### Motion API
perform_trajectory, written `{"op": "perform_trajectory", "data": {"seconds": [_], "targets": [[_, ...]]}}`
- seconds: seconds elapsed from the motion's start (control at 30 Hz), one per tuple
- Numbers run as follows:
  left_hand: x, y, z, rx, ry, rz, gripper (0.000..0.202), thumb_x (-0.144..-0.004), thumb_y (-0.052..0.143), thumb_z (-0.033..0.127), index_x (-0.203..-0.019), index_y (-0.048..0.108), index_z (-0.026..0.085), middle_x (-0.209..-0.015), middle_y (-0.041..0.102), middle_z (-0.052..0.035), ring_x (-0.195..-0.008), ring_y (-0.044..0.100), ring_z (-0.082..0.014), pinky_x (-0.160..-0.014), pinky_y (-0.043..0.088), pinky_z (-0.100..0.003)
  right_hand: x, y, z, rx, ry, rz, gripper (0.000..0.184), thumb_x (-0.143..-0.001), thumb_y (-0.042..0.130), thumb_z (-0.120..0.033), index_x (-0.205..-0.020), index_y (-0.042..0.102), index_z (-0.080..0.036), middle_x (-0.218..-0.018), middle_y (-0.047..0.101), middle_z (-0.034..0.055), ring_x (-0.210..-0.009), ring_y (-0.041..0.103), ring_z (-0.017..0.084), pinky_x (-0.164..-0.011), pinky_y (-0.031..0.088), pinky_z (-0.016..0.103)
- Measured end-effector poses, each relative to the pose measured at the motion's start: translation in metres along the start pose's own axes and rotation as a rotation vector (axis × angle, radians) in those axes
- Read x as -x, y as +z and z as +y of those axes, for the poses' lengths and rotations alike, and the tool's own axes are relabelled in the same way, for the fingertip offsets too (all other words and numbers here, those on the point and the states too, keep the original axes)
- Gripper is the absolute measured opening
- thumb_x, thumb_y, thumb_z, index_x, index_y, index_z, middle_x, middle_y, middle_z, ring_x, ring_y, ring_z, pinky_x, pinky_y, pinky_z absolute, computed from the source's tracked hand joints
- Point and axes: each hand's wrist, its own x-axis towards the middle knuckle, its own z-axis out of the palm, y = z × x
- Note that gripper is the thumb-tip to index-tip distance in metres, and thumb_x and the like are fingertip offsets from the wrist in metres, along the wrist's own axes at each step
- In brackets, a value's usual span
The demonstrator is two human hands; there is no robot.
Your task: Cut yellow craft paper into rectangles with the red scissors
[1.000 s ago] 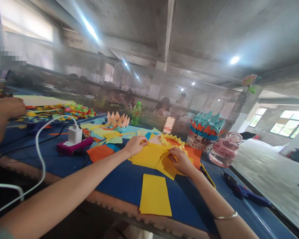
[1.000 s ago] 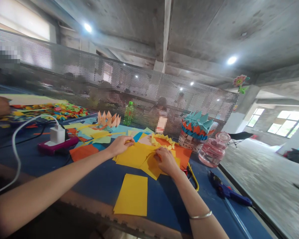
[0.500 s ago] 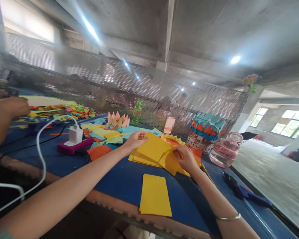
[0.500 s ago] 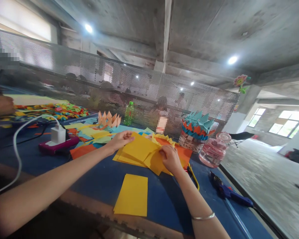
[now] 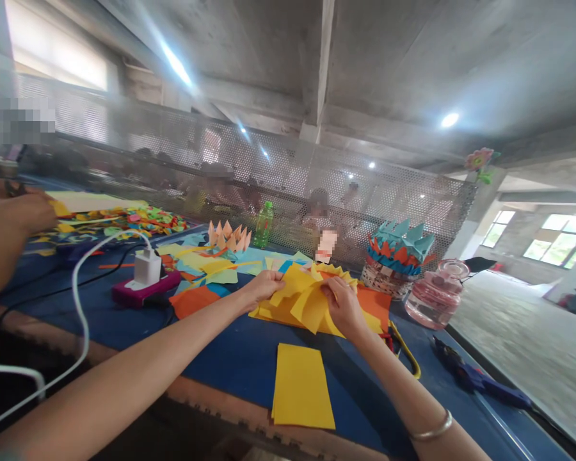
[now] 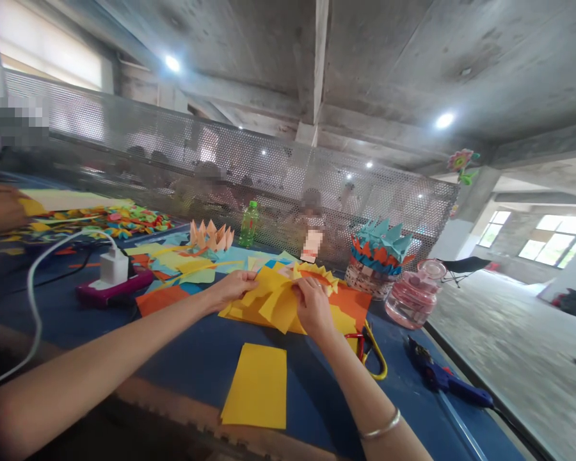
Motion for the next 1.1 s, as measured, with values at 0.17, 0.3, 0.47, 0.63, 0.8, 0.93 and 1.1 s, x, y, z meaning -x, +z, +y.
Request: {"op": "perform_trajectory", "data": {"seconds": [0.17,0.3,0.47,0.63,0.8,0.93,1.1], "targets": [[0.004,-0.001,0.001,0.034,-0.017,-0.04,0.017,-0.063,0.065,0.023,-0.077,0.067,0.013,-0.065,0.067,-0.0022,-0.062,0.062,-0.0142,-0.056,0.042,-0.023,-0.019,0.023,-0.026,0.024,-0.013,-0.043,0.018,-0.088,0.04,-0.017,-0.086,0.058,-0.021,-0.088,0.064,0.0065,-0.087,0.054,0.023,-0.074,0.035,0.034],[0.005,-0.001,0.003,0.058,-0.02,-0.025,0.014,-0.061,0.064,0.019,-0.073,0.067,0.013,-0.06,0.065,-0.0006,-0.055,0.058,-0.0112,-0.055,0.04,-0.022,-0.029,0.037,-0.032,0.006,0.025,0.029,0.012,-0.085,0.047,-0.021,-0.083,0.059,-0.021,-0.099,0.062,0.0084,-0.095,0.051,0.025,-0.076,0.036,0.037],[0.005,0.002,0.005,0.061,-0.036,-0.063,0.022,-0.056,0.062,0.014,-0.077,0.068,0.014,-0.062,0.066,-0.0013,-0.054,0.057,-0.0121,-0.055,0.038,-0.023,-0.03,0.041,-0.03,-0.07,0.058,0.037,0.009,-0.082,0.051,-0.023,-0.077,0.058,-0.021,-0.112,0.06,0.0075,-0.104,0.05,0.027,-0.082,0.036,0.041],[0.009,0.002,0.007,0.036,-0.058,-0.058,0.02,-0.057,0.068,0.021,-0.076,0.067,0.013,-0.063,0.065,-0.0017,-0.056,0.056,-0.0112,-0.058,0.037,-0.022,-0.028,0.041,-0.027,-0.128,0.078,0.043,0.006,-0.08,0.053,-0.023,-0.076,0.057,-0.021,-0.085,0.066,0.0048,-0.088,0.055,0.024,-0.078,0.038,0.037],[0.013,0.001,0.012,-0.009,-0.086,-0.068,0.02,-0.059,0.069,0.026,-0.073,0.064,0.014,-0.062,0.063,0.0001,-0.055,0.053,-0.0094,-0.057,0.033,-0.021,-0.026,0.039,-0.027,-0.109,0.107,0.087,0.008,-0.081,0.051,-0.024,-0.077,0.058,-0.021,-0.084,0.067,0.0049,-0.086,0.056,0.024,-0.075,0.036,0.036],[0.012,-0.002,0.012,-0.037,-0.092,-0.075,0.015,-0.061,0.067,0.025,-0.066,0.058,0.015,-0.057,0.058,0.0028,-0.051,0.048,-0.0079,-0.053,0.029,-0.02,-0.026,0.039,-0.028,-0.11,0.139,0.128,0.009,-0.081,0.052,-0.026,-0.076,0.058,-0.021,-0.083,0.066,0.0048,-0.085,0.055,0.024,-0.075,0.036,0.036],[0.011,-0.002,0.011,0.003,-0.056,-0.09,0.019,-0.068,0.066,0.031,-0.067,0.055,0.015,-0.059,0.056,0.0027,-0.053,0.05,-0.0085,-0.054,0.033,-0.021,-0.026,0.041,-0.03,-0.125,0.133,0.141,0.011,-0.082,0.052,-0.027,-0.075,0.058,-0.02,-0.082,0.065,0.0055,-0.084,0.054,0.023,-0.076,0.036,0.035]]}}
